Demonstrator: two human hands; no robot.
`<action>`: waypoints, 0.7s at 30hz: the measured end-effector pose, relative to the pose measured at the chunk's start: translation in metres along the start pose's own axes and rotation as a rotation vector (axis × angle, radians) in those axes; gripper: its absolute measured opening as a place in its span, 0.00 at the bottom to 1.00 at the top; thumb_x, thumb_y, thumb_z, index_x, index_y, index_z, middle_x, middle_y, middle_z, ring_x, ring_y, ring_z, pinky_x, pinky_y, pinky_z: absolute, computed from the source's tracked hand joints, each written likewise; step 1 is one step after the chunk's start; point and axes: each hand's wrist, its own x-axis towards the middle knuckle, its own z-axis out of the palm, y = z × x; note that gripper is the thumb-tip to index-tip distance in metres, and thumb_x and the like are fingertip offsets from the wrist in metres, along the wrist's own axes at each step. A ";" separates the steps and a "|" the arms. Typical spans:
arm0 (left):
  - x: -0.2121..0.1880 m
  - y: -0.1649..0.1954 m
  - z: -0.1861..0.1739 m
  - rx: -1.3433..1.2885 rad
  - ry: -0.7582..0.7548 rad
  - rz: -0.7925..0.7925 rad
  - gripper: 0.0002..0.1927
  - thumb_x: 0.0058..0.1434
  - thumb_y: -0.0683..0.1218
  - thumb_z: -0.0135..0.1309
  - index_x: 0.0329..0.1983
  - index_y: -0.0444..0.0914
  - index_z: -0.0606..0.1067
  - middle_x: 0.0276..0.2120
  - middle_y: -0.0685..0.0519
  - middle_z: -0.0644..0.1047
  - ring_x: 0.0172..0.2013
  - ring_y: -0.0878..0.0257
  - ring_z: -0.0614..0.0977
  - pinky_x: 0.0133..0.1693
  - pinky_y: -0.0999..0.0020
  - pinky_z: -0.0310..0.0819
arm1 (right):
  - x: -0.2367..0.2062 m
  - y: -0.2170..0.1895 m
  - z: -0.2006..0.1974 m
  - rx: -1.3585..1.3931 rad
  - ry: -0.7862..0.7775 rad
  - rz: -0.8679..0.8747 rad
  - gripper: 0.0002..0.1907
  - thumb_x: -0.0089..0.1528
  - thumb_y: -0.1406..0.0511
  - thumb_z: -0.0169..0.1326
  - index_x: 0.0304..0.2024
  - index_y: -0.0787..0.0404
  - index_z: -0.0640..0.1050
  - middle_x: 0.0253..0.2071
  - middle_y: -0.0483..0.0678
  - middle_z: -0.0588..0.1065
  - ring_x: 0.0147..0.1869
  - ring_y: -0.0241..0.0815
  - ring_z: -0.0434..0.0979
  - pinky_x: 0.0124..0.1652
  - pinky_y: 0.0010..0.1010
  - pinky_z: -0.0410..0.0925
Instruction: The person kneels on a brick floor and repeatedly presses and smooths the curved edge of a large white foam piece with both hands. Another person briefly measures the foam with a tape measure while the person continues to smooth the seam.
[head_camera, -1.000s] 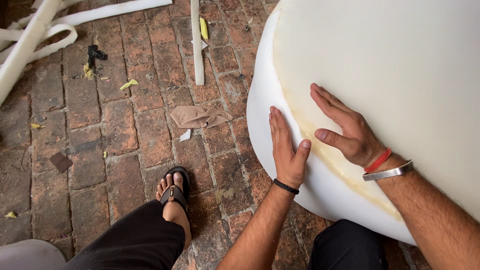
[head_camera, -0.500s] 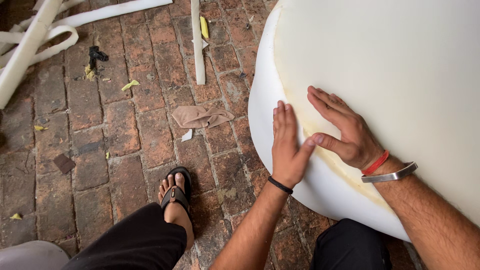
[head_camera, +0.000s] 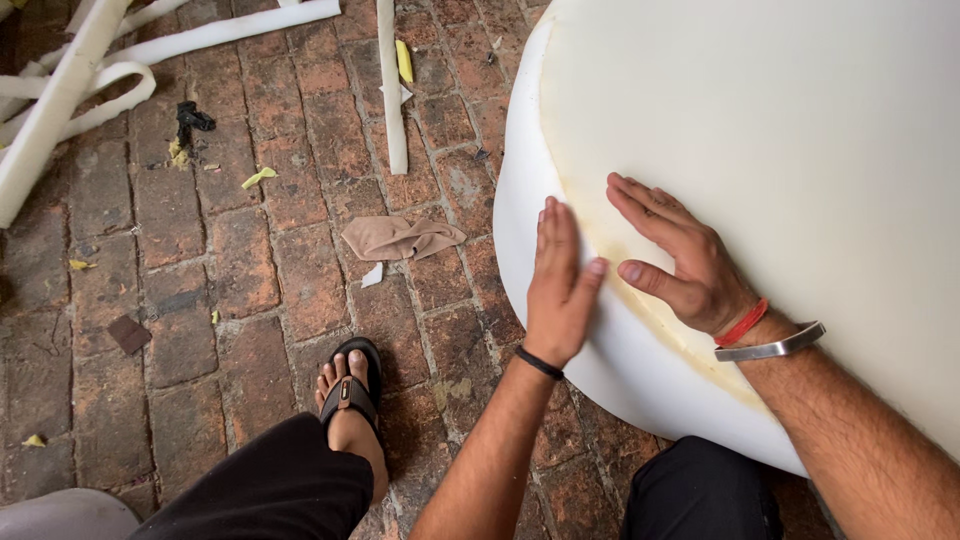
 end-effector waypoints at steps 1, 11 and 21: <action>0.000 -0.003 -0.006 -0.209 0.024 -0.040 0.46 0.70 0.62 0.45 0.82 0.37 0.44 0.80 0.37 0.47 0.80 0.44 0.48 0.76 0.50 0.43 | 0.000 -0.001 -0.001 0.022 0.010 0.007 0.40 0.64 0.50 0.51 0.71 0.70 0.65 0.75 0.62 0.63 0.82 0.57 0.58 0.76 0.46 0.50; 0.049 -0.027 -0.010 -0.412 0.060 -0.236 0.57 0.59 0.52 0.63 0.80 0.37 0.39 0.80 0.42 0.36 0.78 0.51 0.41 0.73 0.55 0.45 | -0.004 0.001 -0.001 0.035 0.031 0.041 0.40 0.63 0.50 0.51 0.70 0.69 0.67 0.75 0.61 0.64 0.81 0.56 0.59 0.75 0.46 0.51; 0.045 -0.040 -0.012 -0.771 0.136 -0.290 0.51 0.64 0.64 0.44 0.80 0.38 0.37 0.79 0.44 0.39 0.78 0.53 0.43 0.72 0.57 0.38 | -0.006 0.004 0.005 -0.042 0.006 0.011 0.41 0.64 0.46 0.50 0.71 0.67 0.66 0.75 0.59 0.63 0.82 0.55 0.57 0.76 0.50 0.47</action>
